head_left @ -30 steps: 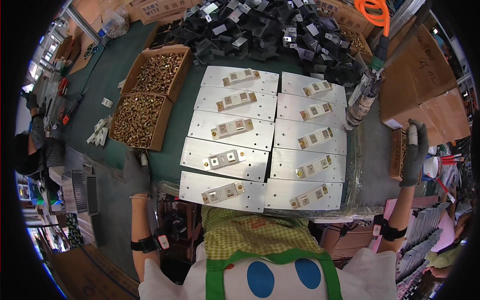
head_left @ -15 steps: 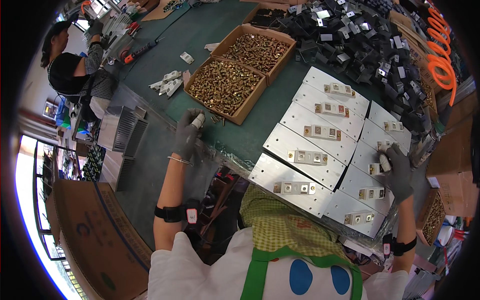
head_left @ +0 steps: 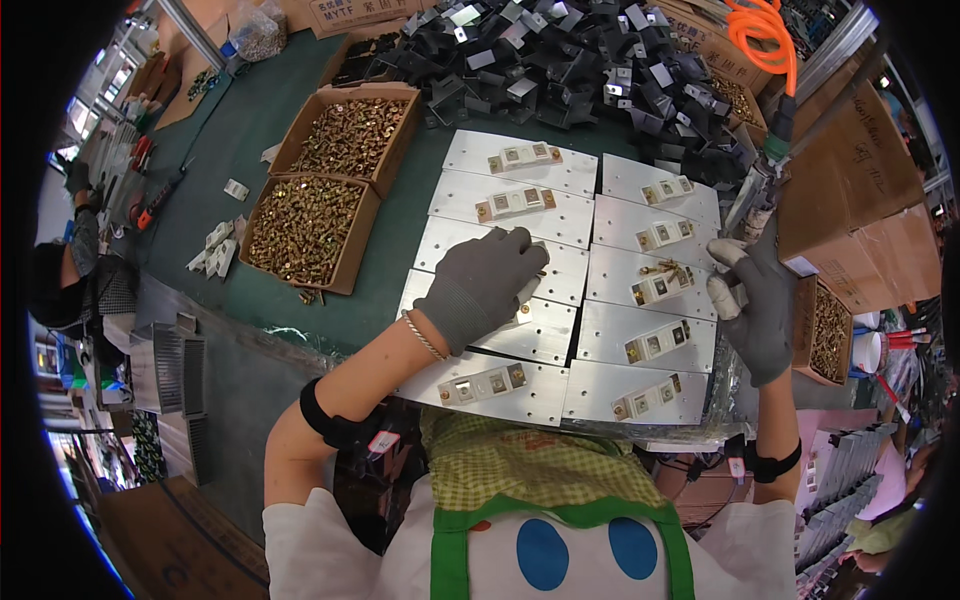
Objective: Assembling electronic components onto a metal base plate using a power screwdriver.
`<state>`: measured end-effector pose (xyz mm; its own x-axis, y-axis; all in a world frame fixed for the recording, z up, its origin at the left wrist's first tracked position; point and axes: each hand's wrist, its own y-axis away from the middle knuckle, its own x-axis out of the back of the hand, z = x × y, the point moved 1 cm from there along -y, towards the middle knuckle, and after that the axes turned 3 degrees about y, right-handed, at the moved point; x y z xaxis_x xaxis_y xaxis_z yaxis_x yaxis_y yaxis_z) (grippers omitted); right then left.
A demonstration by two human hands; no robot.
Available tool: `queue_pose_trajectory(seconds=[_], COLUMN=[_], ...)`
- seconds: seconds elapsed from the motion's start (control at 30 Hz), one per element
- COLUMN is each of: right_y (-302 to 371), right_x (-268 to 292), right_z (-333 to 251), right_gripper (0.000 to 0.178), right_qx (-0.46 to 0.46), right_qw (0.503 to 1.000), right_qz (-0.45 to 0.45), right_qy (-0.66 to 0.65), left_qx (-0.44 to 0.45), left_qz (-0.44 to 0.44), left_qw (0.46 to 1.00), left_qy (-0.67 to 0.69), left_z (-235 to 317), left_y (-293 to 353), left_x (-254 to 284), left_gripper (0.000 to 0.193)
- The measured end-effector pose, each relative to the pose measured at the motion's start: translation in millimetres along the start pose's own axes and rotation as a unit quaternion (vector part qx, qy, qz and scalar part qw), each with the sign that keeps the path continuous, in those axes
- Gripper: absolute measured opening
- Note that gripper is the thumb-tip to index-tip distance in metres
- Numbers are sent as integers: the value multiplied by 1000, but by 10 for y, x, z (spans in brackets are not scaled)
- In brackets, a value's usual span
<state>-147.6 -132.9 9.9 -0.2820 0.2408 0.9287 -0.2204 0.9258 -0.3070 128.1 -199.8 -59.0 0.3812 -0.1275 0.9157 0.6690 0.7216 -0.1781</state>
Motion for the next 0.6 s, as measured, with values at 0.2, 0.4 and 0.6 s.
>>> queue_pose_trajectory(seconds=[0.2, 0.4, 0.6], right_y=[-104, -761, -1223], right_x=[15, -200, -852], right_z=[-314, -1046, -1978], right_gripper=[29, 27, 17], right_qx=[-23, 197, 367], right_qw=[995, 953, 884], right_qz=[2, -102, -185], right_qy=[-100, -205, -223], left_qx=[40, 463, 544], left_qz=[115, 190, 192], left_qw=[990, 865, 809], left_qy=[73, -33, -114], left_z=[-157, -1044, -1224], left_y=[383, 1700, 1672], left_x=[338, 463, 280], left_gripper=[40, 50, 59])
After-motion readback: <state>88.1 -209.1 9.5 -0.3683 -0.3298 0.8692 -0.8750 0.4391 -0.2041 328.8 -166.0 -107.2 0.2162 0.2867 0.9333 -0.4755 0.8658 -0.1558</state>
